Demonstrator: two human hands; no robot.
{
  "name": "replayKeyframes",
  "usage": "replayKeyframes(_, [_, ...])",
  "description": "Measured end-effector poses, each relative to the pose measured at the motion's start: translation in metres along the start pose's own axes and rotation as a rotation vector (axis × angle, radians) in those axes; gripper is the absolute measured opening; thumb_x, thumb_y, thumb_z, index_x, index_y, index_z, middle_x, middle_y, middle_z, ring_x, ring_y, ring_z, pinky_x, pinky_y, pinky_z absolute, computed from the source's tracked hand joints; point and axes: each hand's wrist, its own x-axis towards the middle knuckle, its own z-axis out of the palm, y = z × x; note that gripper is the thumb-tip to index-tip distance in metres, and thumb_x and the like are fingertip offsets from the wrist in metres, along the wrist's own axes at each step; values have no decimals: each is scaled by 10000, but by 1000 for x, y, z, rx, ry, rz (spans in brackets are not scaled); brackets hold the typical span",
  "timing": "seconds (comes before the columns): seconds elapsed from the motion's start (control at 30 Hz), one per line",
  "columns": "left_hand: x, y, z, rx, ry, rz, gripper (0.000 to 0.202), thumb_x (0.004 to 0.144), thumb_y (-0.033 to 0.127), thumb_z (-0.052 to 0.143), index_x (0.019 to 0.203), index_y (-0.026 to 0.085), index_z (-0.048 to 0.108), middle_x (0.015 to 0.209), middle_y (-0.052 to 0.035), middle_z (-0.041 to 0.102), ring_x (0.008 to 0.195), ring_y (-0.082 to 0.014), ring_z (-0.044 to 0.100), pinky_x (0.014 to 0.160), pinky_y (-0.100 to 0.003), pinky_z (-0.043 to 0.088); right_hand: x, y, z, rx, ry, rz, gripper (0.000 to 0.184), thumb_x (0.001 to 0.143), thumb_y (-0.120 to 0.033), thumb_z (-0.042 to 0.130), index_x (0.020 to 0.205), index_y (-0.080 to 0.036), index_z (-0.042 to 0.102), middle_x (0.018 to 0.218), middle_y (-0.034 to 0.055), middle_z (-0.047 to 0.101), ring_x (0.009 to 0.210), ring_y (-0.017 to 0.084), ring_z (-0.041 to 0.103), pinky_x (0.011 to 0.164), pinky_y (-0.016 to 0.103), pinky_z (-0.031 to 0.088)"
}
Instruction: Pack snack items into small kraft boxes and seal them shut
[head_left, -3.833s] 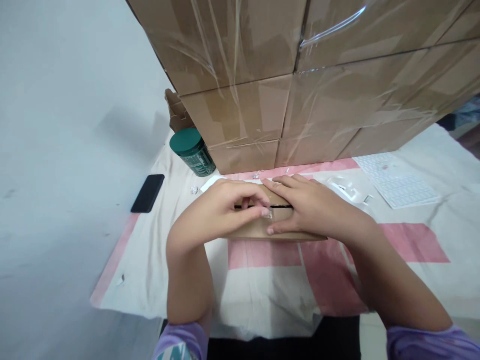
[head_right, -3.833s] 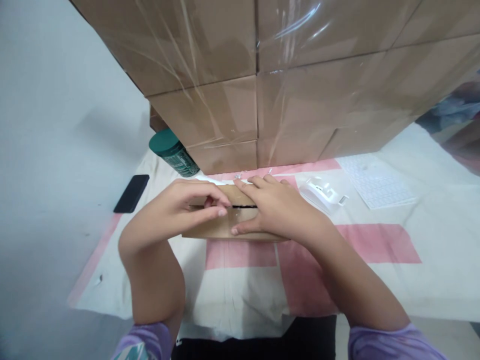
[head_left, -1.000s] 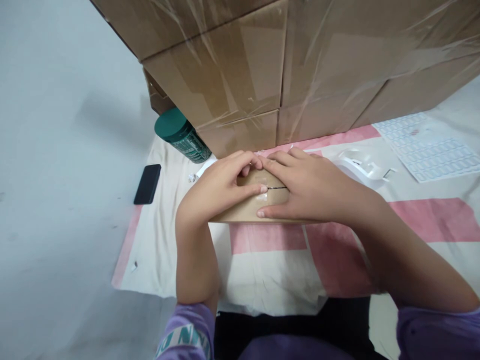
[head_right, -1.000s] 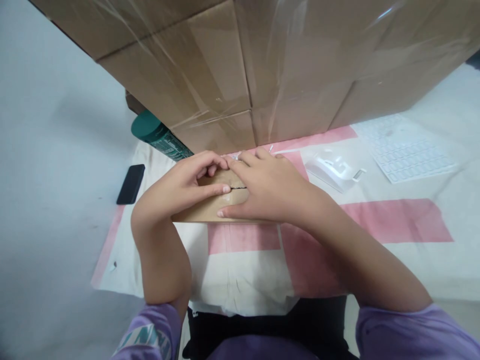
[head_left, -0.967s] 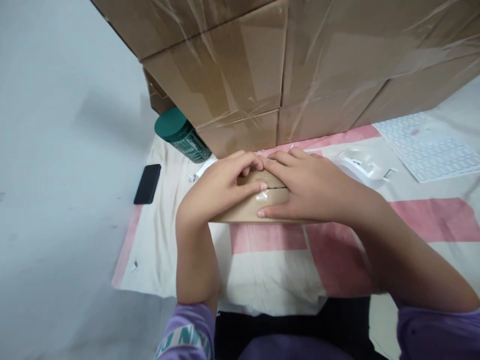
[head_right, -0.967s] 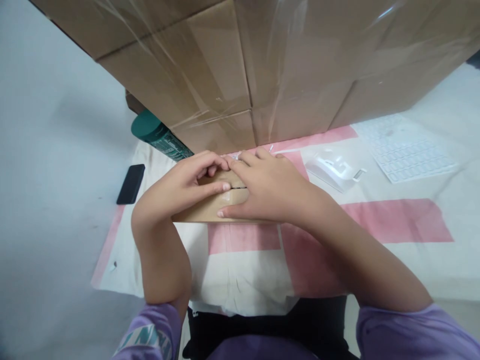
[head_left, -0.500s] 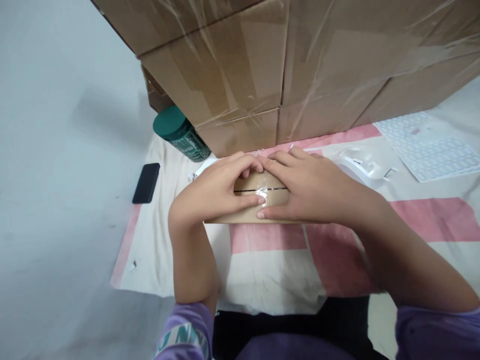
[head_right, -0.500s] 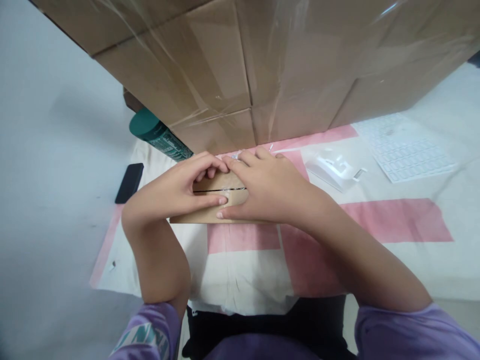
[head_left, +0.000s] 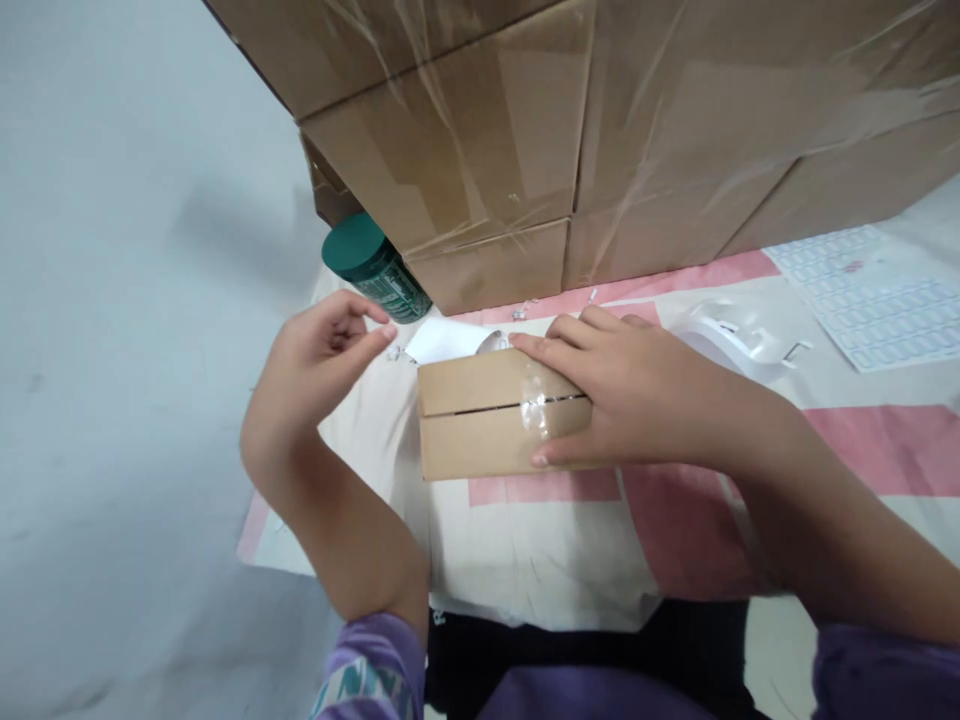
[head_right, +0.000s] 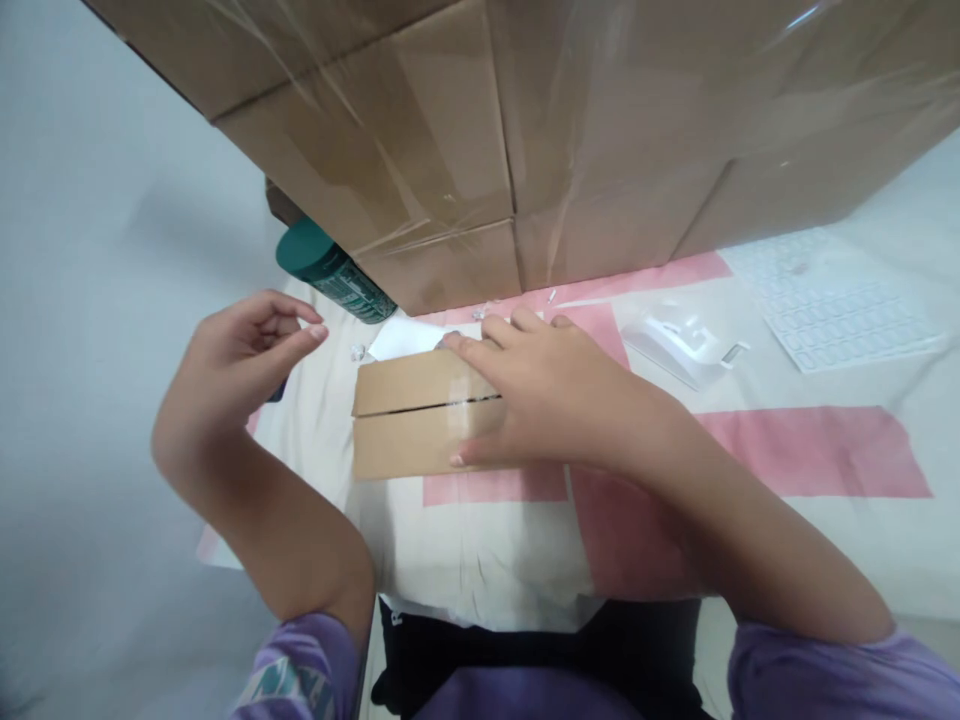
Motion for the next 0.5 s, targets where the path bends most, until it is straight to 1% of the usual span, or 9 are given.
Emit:
replayKeyframes(0.07, [2,-31,-4,-11,69,-156,246,911,502,666,941,263,623,648,48,390,583,-103,346,513,-246,254,-3,-10,2,0,-15,-24,905,775,-698,665,1505,-190,496,1315,190,644,1161,410,565,915,498,461])
replayKeyframes(0.1, [5,-49,1,-6,64,-204,268,888,516,680,938,258,628,647,50,406,579,-104,357,516,-243,264,-6,-17,4,7,-27,-35,900,775,-684,680,1499,-177,505,1296,196,651,1141,409,573,898,500,469])
replayKeyframes(0.13, [8,-68,9,32,50,-224,286,866,516,694,939,246,634,642,49,426,585,-110,378,526,-246,277,-8,-23,5,19,-41,-48,893,774,-667,697,1493,-170,515,1279,198,658,1123,407,582,883,502,479])
replayKeyframes(0.2, [14,-105,33,117,88,-219,322,819,465,717,1015,219,643,685,37,494,641,-138,468,597,-274,384,-12,-33,5,73,-56,-85,865,774,-634,725,1484,-179,532,1278,190,662,1110,402,600,869,504,499])
replayKeyframes(0.27, [16,-136,56,143,135,-245,534,770,481,738,1196,183,617,937,-39,613,798,-192,577,752,-354,498,-12,-35,2,170,-36,-114,804,801,-606,722,1482,-220,538,1332,163,647,1137,386,614,876,491,519])
replayKeyframes(0.3, [14,-147,65,161,135,-223,664,753,499,749,1304,173,575,1127,-98,618,953,-241,607,874,-411,512,-9,-31,0,230,-8,-110,749,826,-586,706,1474,-246,546,1359,141,639,1151,369,622,882,477,528])
replayKeyframes(0.37, [10,-161,74,208,41,-128,914,708,536,786,1482,190,444,1435,-165,495,1256,-344,526,1086,-520,422,2,-14,3,361,58,-60,605,879,-531,668,1425,-282,589,1358,97,653,1143,327,649,882,443,543])
replayKeyframes(0.43, [6,-164,78,261,-73,-16,1053,702,543,801,1579,228,312,1573,-164,384,1408,-399,388,1174,-581,309,20,14,18,501,135,23,451,908,-472,641,1311,-272,666,1265,78,704,1071,290,682,860,418,552])
replayKeyframes(0.5, [5,-162,83,305,-74,41,989,769,508,760,1599,251,290,1587,-151,385,1413,-399,367,1168,-594,301,40,45,45,631,232,103,330,919,-430,622,1153,-221,724,1149,91,741,991,271,698,822,406,556])
